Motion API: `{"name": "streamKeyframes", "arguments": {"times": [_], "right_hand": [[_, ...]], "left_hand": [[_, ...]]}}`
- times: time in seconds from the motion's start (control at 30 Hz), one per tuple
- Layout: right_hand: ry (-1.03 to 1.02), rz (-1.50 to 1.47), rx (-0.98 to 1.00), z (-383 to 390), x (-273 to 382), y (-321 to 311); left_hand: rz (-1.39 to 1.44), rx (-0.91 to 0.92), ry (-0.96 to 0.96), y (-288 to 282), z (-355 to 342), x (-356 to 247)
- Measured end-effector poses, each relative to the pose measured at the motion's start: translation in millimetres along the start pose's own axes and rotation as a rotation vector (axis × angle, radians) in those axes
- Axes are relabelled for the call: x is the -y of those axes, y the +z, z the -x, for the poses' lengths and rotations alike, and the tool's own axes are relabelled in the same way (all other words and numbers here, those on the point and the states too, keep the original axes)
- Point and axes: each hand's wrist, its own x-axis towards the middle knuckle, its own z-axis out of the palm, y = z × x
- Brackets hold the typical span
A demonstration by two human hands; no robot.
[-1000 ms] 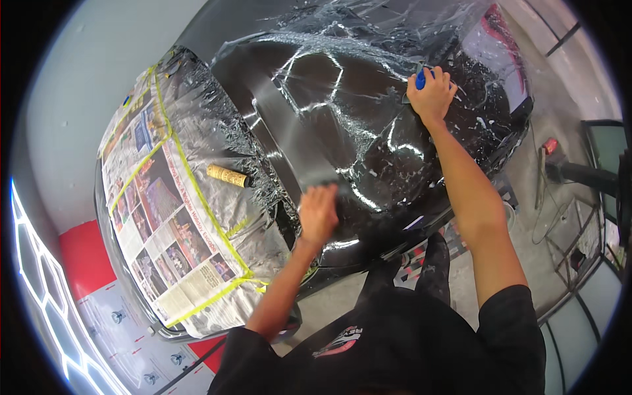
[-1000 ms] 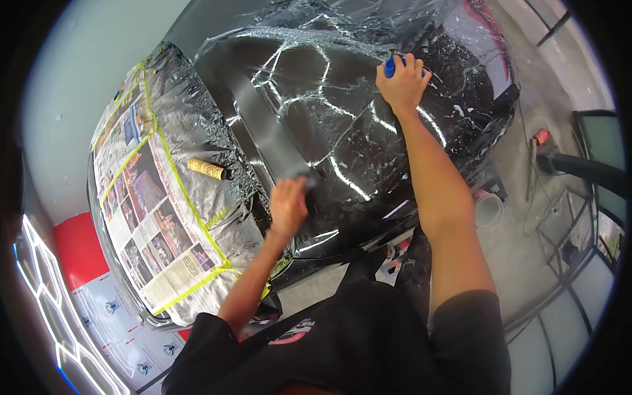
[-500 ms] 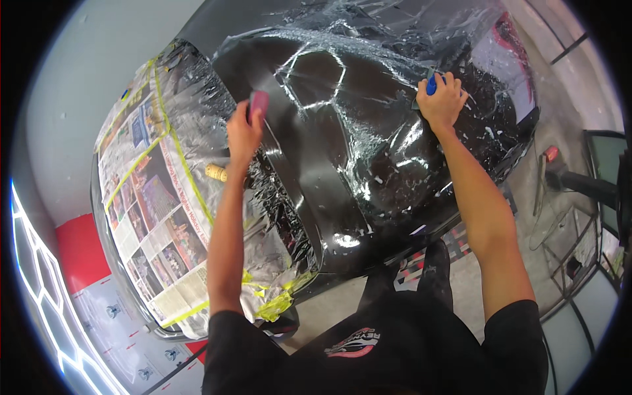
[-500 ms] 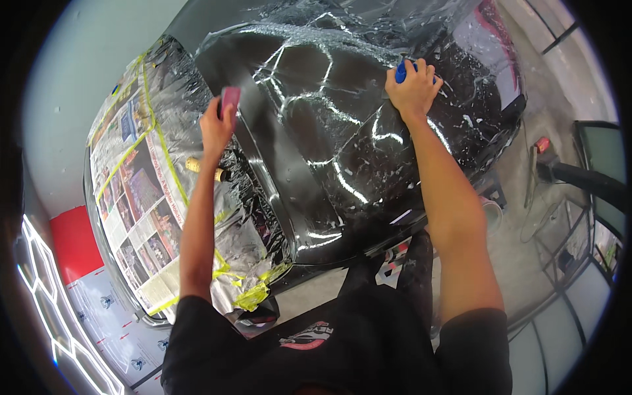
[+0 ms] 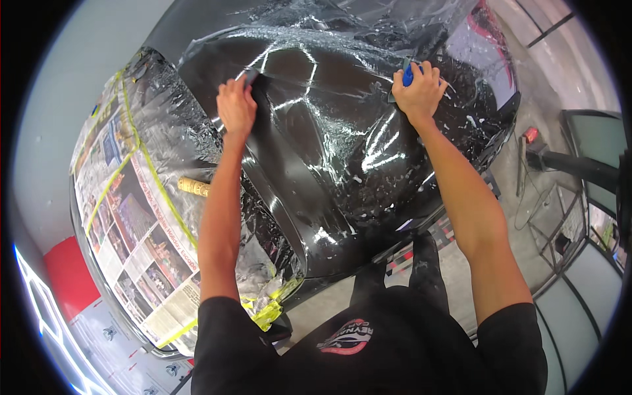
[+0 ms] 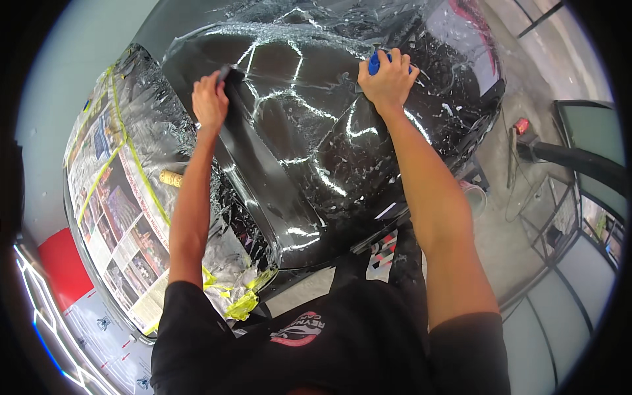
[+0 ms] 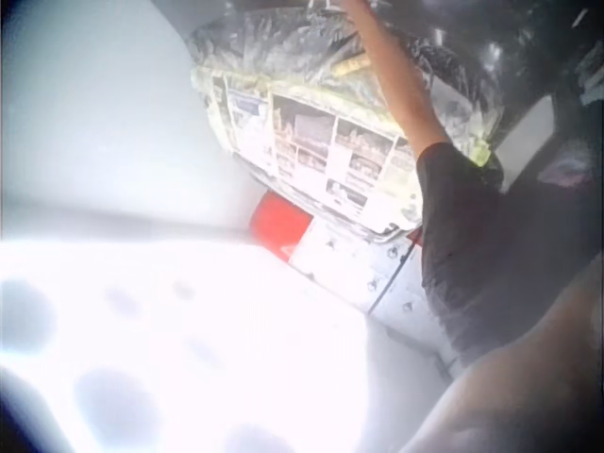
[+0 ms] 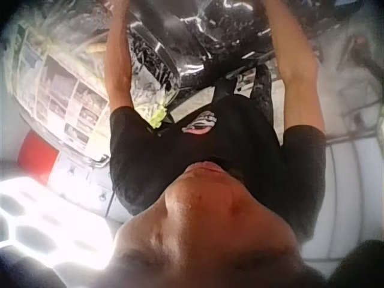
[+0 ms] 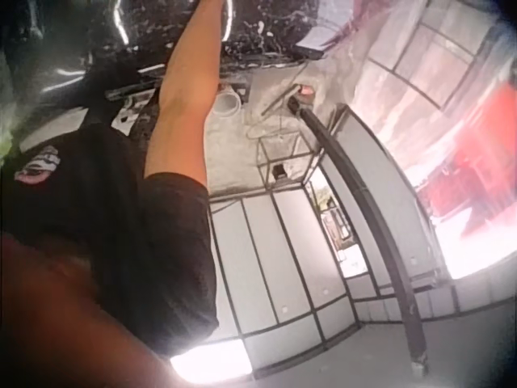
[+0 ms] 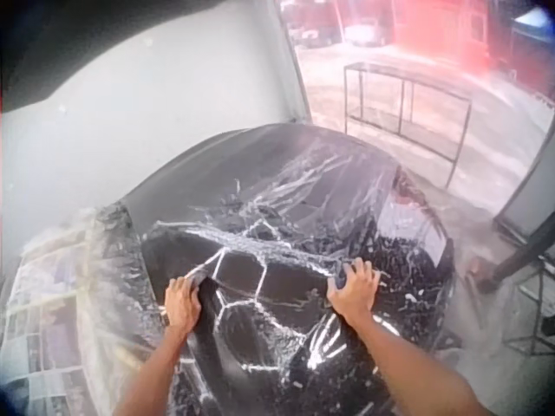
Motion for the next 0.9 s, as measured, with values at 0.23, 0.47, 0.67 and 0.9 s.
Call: {"name": "streamKeyframes", "arguments": {"times": [0.23,0.47,0.67,0.9], "right_hand": [[-0.001,-0.031,-0.005,2,4,0],[0.003,-0.003,0.008,2,-4,4],[0.009,0.011,0.01,-2,2,4],[0.022,0.016,0.051,-1,0,2]], "left_hand": [[0.208,0.192,0.026,-78,125,-116],[0.512,0.451,0.015,-140,223,-203],[0.407,-0.035,-0.329,-131,109,-72],[0.183,0.076,-0.502,-105,25,80]]}}
